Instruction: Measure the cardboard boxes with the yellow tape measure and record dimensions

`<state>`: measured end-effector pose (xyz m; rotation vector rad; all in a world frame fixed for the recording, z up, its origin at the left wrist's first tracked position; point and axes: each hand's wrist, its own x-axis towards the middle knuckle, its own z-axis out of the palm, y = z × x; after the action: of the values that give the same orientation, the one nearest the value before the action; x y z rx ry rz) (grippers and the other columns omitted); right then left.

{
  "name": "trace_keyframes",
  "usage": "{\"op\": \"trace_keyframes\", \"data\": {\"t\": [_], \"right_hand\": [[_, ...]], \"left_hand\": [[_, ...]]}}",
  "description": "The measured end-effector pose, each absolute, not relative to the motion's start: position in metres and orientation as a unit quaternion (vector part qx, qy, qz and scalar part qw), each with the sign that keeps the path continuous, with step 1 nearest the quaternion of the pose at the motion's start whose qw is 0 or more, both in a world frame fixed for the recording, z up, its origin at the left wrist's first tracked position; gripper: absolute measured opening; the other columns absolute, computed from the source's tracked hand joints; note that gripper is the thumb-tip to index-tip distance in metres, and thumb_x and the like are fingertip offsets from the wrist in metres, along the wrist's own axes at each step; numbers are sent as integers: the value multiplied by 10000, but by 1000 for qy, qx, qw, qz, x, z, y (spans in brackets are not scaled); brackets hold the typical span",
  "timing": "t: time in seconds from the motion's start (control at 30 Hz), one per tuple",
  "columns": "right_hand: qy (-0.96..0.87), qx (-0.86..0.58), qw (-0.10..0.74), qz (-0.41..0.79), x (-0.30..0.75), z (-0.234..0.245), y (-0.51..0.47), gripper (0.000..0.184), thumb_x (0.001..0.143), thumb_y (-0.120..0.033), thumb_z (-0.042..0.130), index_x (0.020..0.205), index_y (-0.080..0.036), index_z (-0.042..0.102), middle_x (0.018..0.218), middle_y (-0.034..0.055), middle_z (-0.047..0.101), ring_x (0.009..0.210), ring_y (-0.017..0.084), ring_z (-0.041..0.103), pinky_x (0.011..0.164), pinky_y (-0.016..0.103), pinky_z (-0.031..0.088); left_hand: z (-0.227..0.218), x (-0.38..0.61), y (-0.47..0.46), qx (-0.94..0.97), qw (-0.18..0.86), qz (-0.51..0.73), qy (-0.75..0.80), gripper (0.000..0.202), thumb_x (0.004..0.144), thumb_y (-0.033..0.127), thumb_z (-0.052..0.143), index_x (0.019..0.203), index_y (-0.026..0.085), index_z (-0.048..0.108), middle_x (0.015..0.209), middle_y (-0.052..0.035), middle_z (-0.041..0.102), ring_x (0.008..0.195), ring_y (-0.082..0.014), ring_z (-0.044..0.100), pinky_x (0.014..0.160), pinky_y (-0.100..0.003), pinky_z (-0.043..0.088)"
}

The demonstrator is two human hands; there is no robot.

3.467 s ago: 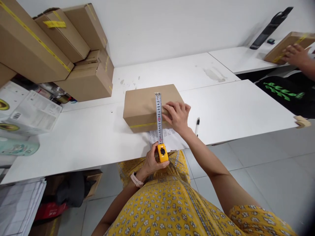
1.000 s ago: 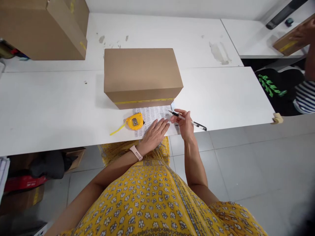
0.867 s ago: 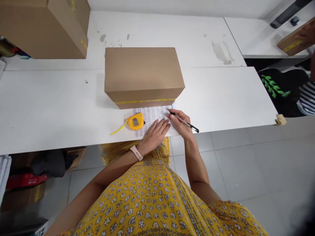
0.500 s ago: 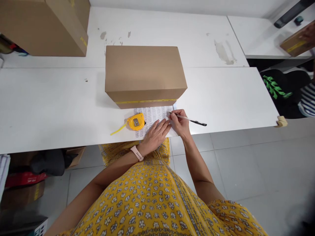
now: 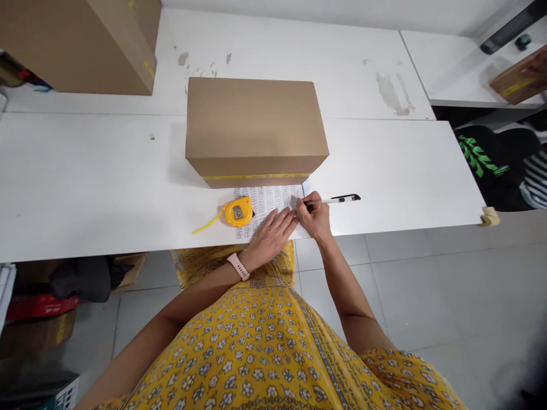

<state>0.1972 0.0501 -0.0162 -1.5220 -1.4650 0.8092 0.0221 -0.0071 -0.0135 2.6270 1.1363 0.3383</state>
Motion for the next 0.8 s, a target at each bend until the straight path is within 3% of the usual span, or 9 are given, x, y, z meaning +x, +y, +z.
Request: {"op": "trace_keyframes", "data": {"t": [0.3,0.57,0.8], "right_hand": [[-591,-602,431,319,198,-20,50,275,888,-420,650,739,-247,496,552,-66,518,510,113,454,532,272,371],[-589,-604,426,326,198,-19,49,276,896,-419,647,743,-245,496,554,-63,528,519,118,465,540,275,376],[-602,-598,419,323,198,-20,50,282,901,-441,648,748,-243,517,567,-58,538,533,121,487,556,274,396]], "left_hand": [[-14,22,-7,909,113,106,387,620,1014,173,497,1611,63,367,1666,-188,401,1588,-313,300,1335,-520,205],[-14,22,-7,909,104,103,390,620,1010,171,504,1609,76,376,1663,-180,411,1584,-308,310,1335,-512,207],[-15,22,-7,921,21,82,380,563,1039,198,474,1574,33,419,1636,-178,450,1546,-326,377,1315,-506,262]]}}
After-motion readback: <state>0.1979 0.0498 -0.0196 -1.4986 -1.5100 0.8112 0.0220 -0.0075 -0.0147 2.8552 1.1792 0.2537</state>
